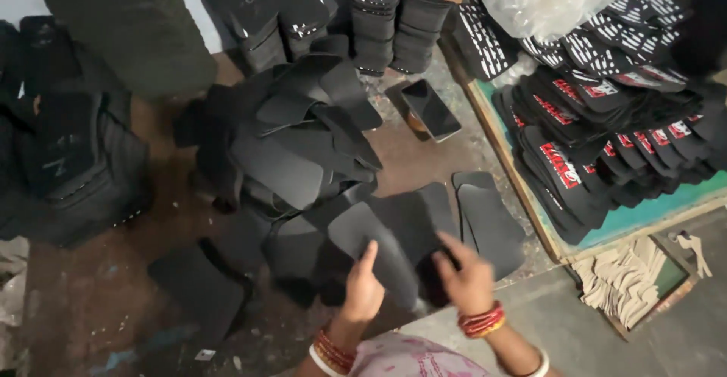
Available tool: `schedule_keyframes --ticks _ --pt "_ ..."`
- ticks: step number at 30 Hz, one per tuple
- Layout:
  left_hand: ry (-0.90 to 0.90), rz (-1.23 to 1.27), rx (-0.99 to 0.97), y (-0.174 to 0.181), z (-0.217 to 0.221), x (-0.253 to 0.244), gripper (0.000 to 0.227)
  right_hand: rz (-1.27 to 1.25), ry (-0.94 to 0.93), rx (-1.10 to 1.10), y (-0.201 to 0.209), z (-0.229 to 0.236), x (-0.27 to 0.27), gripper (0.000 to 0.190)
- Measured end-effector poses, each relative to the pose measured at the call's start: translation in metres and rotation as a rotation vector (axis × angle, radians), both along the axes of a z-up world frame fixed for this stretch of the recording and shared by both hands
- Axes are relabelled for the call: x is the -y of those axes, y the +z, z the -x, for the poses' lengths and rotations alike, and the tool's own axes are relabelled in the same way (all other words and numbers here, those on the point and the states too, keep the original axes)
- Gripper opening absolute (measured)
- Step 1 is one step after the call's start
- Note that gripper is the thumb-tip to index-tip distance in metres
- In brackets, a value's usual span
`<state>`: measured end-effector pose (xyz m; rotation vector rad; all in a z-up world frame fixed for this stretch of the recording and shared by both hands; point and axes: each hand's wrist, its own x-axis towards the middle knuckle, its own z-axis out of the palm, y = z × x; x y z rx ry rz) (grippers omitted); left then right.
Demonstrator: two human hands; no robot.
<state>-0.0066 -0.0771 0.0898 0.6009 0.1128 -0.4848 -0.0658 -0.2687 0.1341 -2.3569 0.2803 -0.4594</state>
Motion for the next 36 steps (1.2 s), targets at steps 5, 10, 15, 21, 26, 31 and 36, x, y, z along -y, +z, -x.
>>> schedule_keyframes --ticks 5,10,15,21,26,31,36 --pt "-0.023 0.111 -0.047 0.007 -0.002 -0.016 0.057 0.454 -0.066 -0.246 0.016 -0.008 0.008 0.037" --pt "-0.167 0.216 -0.021 -0.021 0.013 0.006 0.055 0.183 0.211 0.099 0.032 -0.021 -0.038 0.055" --pt "-0.084 -0.104 0.032 -0.072 0.013 0.025 0.054 0.317 0.19 0.181 0.044 -0.018 -0.068 0.06" --pt "-0.2 0.01 -0.012 -0.066 0.014 0.021 0.058 -0.11 -0.061 0.14 0.006 -0.003 -0.011 0.031" --pt "-0.301 0.206 -0.112 0.049 0.005 0.015 0.056 0.176 -0.263 0.005 0.028 -0.012 0.089 0.053" --pt "0.027 -0.993 0.979 -0.12 0.026 0.037 0.049 -0.342 0.244 -0.203 -0.017 0.003 0.051 0.038" --pt "-0.053 -0.496 0.087 -0.099 0.007 0.017 0.037 -0.091 0.08 -0.156 -0.03 -0.012 0.029 0.031"
